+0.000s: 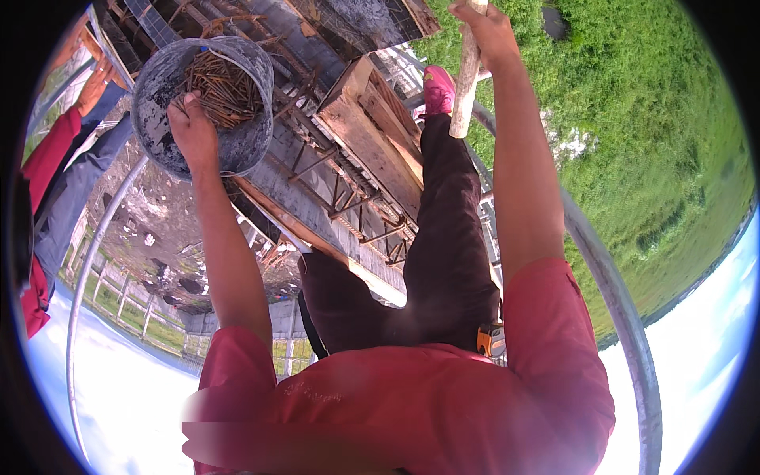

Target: The person walks along a narrow scaffolding platform and adjusts wooden planks and metal poles. They use both hands to position the planks and occasionally reach for a bucket of nails while maintaining balance on the structure.

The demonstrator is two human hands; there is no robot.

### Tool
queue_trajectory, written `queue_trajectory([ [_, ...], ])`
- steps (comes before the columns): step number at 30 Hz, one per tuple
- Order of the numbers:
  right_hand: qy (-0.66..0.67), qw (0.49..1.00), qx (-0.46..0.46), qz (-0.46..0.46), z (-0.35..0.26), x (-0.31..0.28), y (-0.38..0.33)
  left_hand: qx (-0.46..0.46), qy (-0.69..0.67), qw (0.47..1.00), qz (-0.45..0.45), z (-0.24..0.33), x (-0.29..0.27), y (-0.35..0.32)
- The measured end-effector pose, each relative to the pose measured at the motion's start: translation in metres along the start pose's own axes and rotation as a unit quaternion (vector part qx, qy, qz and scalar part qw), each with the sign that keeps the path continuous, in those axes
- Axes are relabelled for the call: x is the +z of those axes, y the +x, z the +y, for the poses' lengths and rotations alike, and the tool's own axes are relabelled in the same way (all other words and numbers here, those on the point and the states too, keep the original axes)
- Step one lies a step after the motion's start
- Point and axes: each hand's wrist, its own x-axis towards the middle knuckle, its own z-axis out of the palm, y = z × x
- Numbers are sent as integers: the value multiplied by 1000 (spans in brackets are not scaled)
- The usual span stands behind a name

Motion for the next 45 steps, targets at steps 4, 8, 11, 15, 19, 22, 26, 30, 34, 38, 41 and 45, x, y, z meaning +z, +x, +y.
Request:
queue_trajectory([
  [4,1,997,52,-52,4,39,50,-122,-156,980,21,14,-34,-28],
  [8,-164,986,32,-5,-2,65,45,-200,-163,957,136,8,-73,-68],
  [11,-255,965,-2,-58,-18,61,36,-225,-150,947,173,-8,-93,-86],
  [15,-257,964,-54,-47,-26,70,29,-255,-148,941,169,-34,-96,-101],
  [19,-267,963,-35,-22,-22,82,16,-258,-133,938,189,-58,-78,-98],
  [22,-220,973,-57,-44,-23,87,4,-274,-82,945,157,-73,-64,-85],
  [26,-270,961,-55,-9,-27,99,-12,-372,-70,922,84,-89,-49,-71],
  [30,-241,967,-37,-71,-36,104,-21,-233,-34,964,125,-99,-38,-70],
  [34,-369,927,-45,-51,-38,112,-23,-215,2,969,124,-95,-39,-70],
  [38,-362,930,-35,-44,-31,119,-25,-341,-40,933,106,-76,-43,-66],
  [41,-351,935,-23,-39,-30,120,-29,-313,-2,944,108,-65,-41,-67],
  [45,-310,949,-40,-30,-42,120,-34,-254,-34,959,124,-69,-41,-64],
])
